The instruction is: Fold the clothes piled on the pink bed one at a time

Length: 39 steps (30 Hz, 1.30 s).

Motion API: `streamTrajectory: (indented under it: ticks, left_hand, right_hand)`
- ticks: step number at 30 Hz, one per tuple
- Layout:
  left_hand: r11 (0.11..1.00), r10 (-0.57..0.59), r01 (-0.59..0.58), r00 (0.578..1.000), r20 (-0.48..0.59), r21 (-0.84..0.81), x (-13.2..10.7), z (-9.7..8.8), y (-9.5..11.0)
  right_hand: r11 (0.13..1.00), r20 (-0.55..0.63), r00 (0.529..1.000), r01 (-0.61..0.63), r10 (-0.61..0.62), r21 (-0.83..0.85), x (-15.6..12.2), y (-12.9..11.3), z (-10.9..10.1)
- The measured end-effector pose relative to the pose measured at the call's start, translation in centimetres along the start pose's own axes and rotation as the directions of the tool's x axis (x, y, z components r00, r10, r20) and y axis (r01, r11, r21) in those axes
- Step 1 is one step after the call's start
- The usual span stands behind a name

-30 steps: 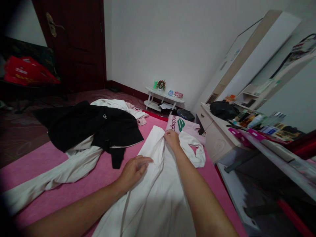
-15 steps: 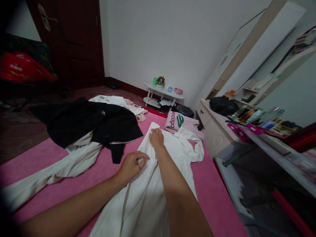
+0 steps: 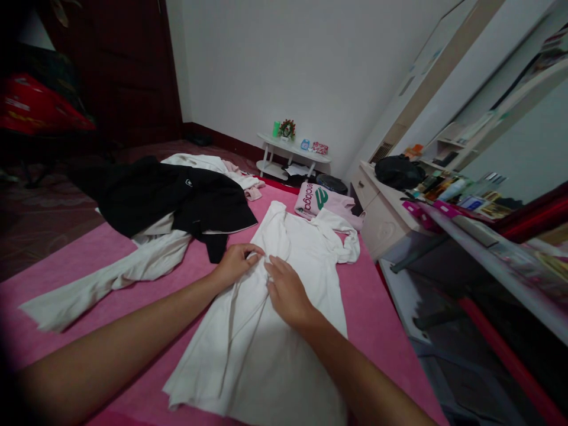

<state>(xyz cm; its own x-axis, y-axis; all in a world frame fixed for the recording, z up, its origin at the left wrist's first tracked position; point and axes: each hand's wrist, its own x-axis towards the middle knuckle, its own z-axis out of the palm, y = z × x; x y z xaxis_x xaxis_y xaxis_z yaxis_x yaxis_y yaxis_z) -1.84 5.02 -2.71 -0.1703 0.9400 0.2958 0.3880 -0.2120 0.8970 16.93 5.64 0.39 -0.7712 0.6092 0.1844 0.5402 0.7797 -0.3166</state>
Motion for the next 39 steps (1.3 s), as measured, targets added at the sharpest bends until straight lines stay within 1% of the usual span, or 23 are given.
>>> streamTrajectory:
  ticks: [2, 4, 6, 8, 12, 17, 22, 25, 27, 29, 31, 33, 36, 39]
  left_hand:
    - [1.000, -0.012, 0.012, 1.000, -0.002, 0.011, 0.0, -0.1, -0.1]
    - [0.999, -0.027, 0.027, 1.000, -0.007, 0.028, 0.0, -0.2, -0.1]
    - [0.998, -0.039, 0.039, 0.999, -0.014, 0.042, 0.0, -0.4, 0.1]
    - [0.998, -0.045, 0.046, 0.999, -0.019, 0.047, -0.1, -0.5, 0.4]
    - [0.998, -0.047, 0.047, 0.999, -0.014, 0.036, -0.1, -0.6, 0.6]
    - [0.999, -0.036, 0.036, 0.999, -0.003, 0.020, 0.2, -0.8, 0.1]
    - [0.999, 0.038, -0.039, 0.999, 0.023, 0.003, 0.7, -1.8, -0.6]
    - [0.991, 0.126, -0.128, 0.988, 0.090, 0.024, 0.8, -2.7, -0.6]
    - [0.972, 0.209, -0.224, 0.963, 0.168, 0.075, 0.6, -3.6, -0.1]
    - [0.938, 0.275, -0.322, 0.915, 0.294, 0.126, 0.2, -4.7, 0.8]
    - [0.918, 0.275, -0.367, 0.861, 0.428, 0.147, -0.6, -5.9, 2.2]
    - [0.923, 0.229, -0.355, 0.816, 0.530, 0.148, -1.7, -6.9, 3.9]
    - [0.950, 0.169, -0.297, 0.753, 0.635, 0.099, -3.7, -8.3, 6.2]
    - [0.973, 0.129, -0.228, 0.680, 0.722, 0.041, -5.7, -9.5, 7.5]
  right_hand:
    - [0.997, -0.039, 0.997, 0.068, -0.069, -0.028, -2.0, -2.5, -0.1]
    - [0.986, -0.050, 0.985, 0.164, -0.166, -0.037, -3.5, -4.6, 0.1]
    - [0.968, -0.049, 0.967, 0.249, -0.250, -0.032, -4.2, -6.0, 0.6]
    - [0.951, -0.031, 0.950, 0.309, -0.310, -0.028, -4.5, -6.9, 1.1]
    - [0.922, 0.011, 0.923, 0.386, -0.385, -0.020, -4.2, -8.0, 1.9]
    - [0.894, 0.040, 0.894, 0.444, -0.447, 0.068, -4.2, -9.1, 2.0]
    - [0.872, 0.034, 0.875, 0.478, -0.484, 0.108, -4.2, -9.1, 2.2]
    - [0.867, -0.016, 0.872, 0.488, -0.489, 0.098, -4.1, -9.1, 2.3]
    - [0.870, -0.058, 0.878, 0.479, -0.476, 0.119, -4.0, -9.2, 2.0]
    - [0.875, -0.102, 0.896, 0.444, -0.432, 0.191, -4.1, -9.4, 1.4]
    - [0.878, -0.138, 0.921, 0.390, -0.365, 0.278, -4.4, -9.5, 0.6]
    - [0.878, -0.153, 0.939, 0.342, -0.307, 0.335, -4.7, -9.4, -0.4]
    - [0.873, -0.143, 0.948, 0.316, -0.283, 0.372, -5.2, -9.1, -1.7]
    - [0.861, -0.162, 0.957, 0.288, -0.241, 0.420, -5.5, -8.9, -2.6]
